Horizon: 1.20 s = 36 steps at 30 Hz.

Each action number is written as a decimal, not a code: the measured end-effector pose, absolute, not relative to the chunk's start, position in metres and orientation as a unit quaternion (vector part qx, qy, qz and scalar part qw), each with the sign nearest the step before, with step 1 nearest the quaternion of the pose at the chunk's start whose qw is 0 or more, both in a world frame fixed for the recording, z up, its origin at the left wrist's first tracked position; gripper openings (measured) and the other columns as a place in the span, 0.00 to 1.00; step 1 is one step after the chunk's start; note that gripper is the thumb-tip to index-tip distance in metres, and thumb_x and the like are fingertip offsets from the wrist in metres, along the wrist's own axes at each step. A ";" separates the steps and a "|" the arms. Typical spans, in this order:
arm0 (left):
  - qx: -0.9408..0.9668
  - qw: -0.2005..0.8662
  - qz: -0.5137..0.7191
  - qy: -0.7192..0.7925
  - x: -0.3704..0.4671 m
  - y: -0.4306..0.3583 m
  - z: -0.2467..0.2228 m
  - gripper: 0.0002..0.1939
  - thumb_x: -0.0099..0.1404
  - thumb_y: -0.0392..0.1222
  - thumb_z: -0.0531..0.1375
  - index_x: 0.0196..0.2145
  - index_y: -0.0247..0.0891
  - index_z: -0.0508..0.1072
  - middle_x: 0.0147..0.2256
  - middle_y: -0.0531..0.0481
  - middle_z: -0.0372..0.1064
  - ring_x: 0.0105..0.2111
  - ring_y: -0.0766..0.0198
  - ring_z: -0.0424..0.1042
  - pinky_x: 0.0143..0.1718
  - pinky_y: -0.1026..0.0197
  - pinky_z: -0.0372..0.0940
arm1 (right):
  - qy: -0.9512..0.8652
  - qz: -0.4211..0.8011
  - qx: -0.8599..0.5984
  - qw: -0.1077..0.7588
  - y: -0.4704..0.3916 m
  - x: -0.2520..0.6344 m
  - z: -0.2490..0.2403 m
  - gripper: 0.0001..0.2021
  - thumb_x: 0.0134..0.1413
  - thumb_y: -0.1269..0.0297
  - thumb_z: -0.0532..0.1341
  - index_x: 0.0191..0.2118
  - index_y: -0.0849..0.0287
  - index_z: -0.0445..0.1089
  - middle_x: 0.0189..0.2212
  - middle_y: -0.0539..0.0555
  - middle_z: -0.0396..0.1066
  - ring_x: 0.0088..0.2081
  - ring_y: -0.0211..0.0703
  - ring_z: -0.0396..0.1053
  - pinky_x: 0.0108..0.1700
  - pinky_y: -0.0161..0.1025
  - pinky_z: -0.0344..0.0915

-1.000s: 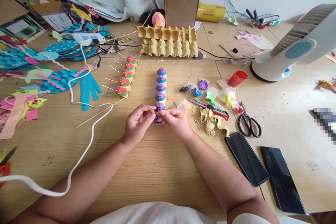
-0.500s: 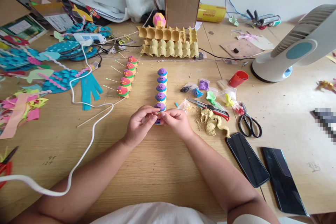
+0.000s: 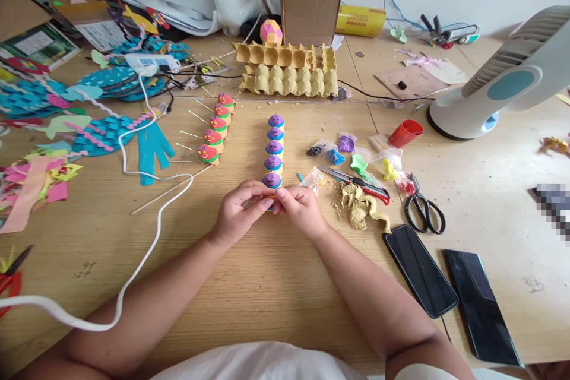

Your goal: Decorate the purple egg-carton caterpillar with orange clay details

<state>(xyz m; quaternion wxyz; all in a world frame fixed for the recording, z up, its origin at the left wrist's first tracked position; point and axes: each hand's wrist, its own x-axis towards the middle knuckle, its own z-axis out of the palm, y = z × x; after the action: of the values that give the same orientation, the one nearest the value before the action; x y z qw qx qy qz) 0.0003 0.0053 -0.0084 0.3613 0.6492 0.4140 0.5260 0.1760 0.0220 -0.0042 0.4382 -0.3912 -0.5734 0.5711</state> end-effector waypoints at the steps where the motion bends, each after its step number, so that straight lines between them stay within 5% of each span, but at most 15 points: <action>1: 0.646 0.361 0.527 0.418 0.000 0.005 -0.009 0.06 0.68 0.43 0.67 0.41 0.42 0.84 0.38 0.46 0.78 0.42 0.58 0.75 0.44 0.57 0.69 | -0.571 0.575 -0.388 0.439 0.022 0.176 -0.005 0.34 0.61 0.32 0.58 0.22 0.59 0.75 0.19 0.52 0.71 0.21 0.35 0.62 0.25 0.36 0.61; 7: 0.630 0.324 0.553 0.438 0.000 0.007 -0.011 0.06 0.69 0.44 0.66 0.40 0.42 0.84 0.39 0.46 0.78 0.42 0.60 0.75 0.44 0.58 0.69 | -0.599 0.572 -0.369 0.422 0.023 0.178 -0.010 0.41 0.63 0.27 0.43 0.31 0.57 0.80 0.22 0.54 0.71 0.23 0.40 0.64 0.25 0.40 0.63; 14: 0.619 0.326 0.551 0.454 -0.003 0.007 -0.011 0.07 0.71 0.45 0.65 0.41 0.42 0.83 0.38 0.47 0.77 0.40 0.60 0.75 0.39 0.60 0.68 | -0.602 0.530 -0.364 0.474 0.021 0.175 -0.007 0.26 0.56 0.40 0.68 0.53 0.53 0.76 0.35 0.53 0.77 0.35 0.43 0.73 0.36 0.40 0.72; 23: 0.623 0.315 0.547 0.462 -0.001 0.006 -0.009 0.10 0.72 0.47 0.64 0.38 0.41 0.82 0.37 0.47 0.78 0.40 0.60 0.75 0.44 0.58 0.70 | -0.664 0.385 -0.379 0.518 0.020 0.172 -0.005 0.09 0.62 0.56 0.69 0.42 0.54 0.81 0.30 0.52 0.78 0.29 0.38 0.70 0.34 0.39 0.69; 36: 0.619 0.345 0.537 0.458 0.000 0.006 -0.011 0.11 0.68 0.47 0.68 0.46 0.42 0.81 0.43 0.45 0.78 0.42 0.60 0.75 0.43 0.59 0.69 | -0.577 0.461 -0.434 0.516 0.019 0.173 -0.001 0.16 0.59 0.47 0.69 0.36 0.55 0.81 0.33 0.55 0.82 0.33 0.43 0.76 0.38 0.41 0.74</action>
<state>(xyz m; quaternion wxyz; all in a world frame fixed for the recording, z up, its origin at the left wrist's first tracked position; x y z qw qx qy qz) -0.0002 0.0061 -0.0110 0.3451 0.6187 0.4582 0.5368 0.1731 0.0193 -0.0014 0.5160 -0.4344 -0.5768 0.4607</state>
